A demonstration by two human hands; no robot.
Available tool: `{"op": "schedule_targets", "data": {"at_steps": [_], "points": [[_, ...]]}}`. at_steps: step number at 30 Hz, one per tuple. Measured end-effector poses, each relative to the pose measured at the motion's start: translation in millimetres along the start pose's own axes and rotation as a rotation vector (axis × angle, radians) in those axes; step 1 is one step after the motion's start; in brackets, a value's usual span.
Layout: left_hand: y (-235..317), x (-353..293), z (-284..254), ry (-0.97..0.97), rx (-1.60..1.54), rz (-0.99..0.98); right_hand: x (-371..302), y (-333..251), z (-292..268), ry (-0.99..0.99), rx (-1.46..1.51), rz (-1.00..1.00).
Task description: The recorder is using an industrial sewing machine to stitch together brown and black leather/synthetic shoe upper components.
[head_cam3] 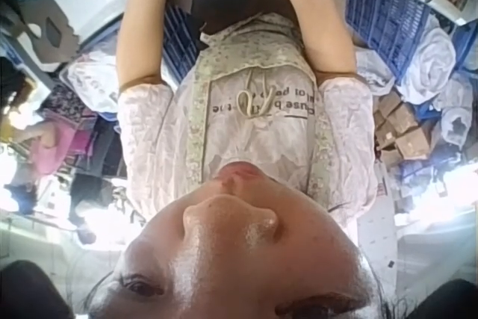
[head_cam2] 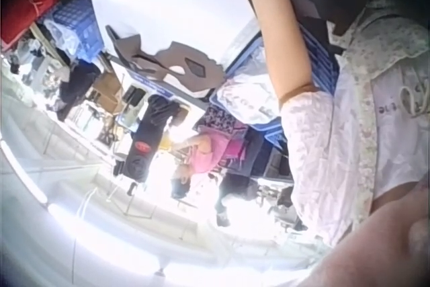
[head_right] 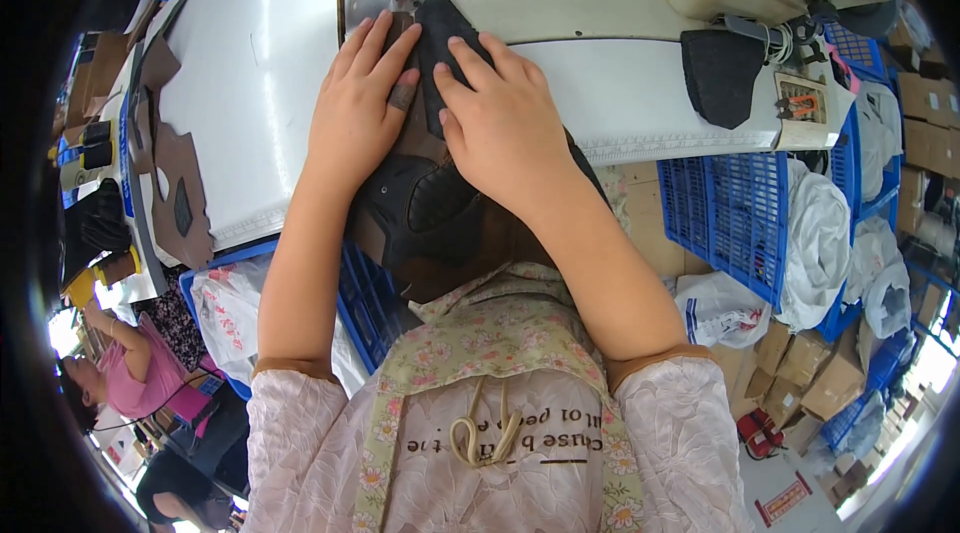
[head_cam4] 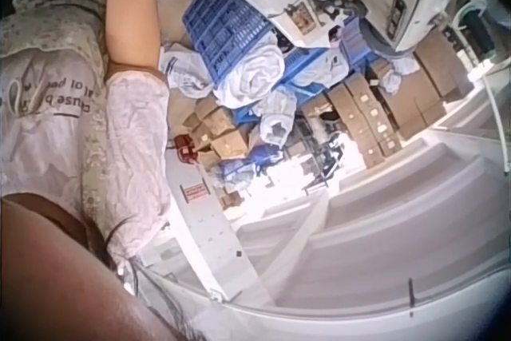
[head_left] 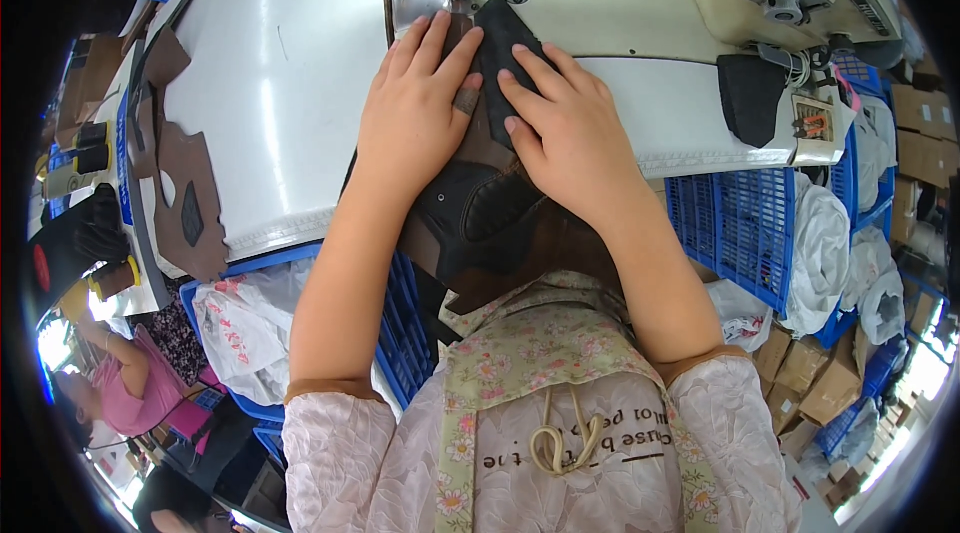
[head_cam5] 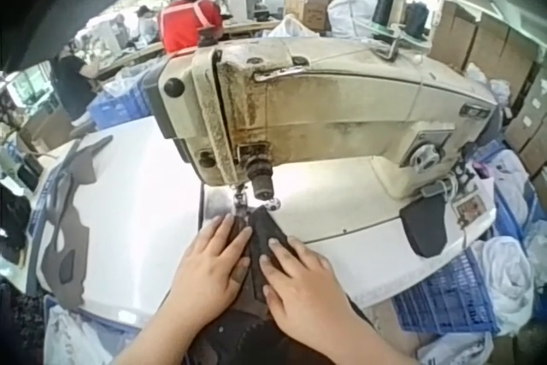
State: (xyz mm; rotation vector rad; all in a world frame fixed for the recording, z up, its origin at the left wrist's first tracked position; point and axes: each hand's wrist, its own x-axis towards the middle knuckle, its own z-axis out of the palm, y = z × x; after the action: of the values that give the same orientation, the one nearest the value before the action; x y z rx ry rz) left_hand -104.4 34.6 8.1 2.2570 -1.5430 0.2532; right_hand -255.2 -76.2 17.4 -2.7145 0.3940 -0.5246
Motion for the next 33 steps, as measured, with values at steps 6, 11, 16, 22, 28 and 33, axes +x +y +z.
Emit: {"op": "schedule_targets", "data": {"at_steps": [6,11,16,22,28,33], "points": [[1.0,1.4,-1.4,-0.029,-0.004,-0.003,-0.7,-0.1,-2.0,0.0,0.011,0.003],[1.2,0.3,-1.4,-0.041,0.001,-0.014,-0.6,0.2,-0.6,0.004,0.015,-0.005],[1.3,1.3,-1.7,-0.036,0.005,-0.012,2.6,3.8,-0.2,0.016,0.039,-0.031],[-6.5,6.0,3.7,0.011,-0.046,-0.027,13.2,10.0,3.4,0.012,0.04,-0.074],[-16.0,17.1,10.1,0.073,-0.122,-0.013,25.7,18.4,5.8,0.033,-0.027,-0.129],[-22.1,19.1,13.2,0.084,-0.125,0.0,32.6,18.6,5.6,0.019,-0.027,-0.133]]}}
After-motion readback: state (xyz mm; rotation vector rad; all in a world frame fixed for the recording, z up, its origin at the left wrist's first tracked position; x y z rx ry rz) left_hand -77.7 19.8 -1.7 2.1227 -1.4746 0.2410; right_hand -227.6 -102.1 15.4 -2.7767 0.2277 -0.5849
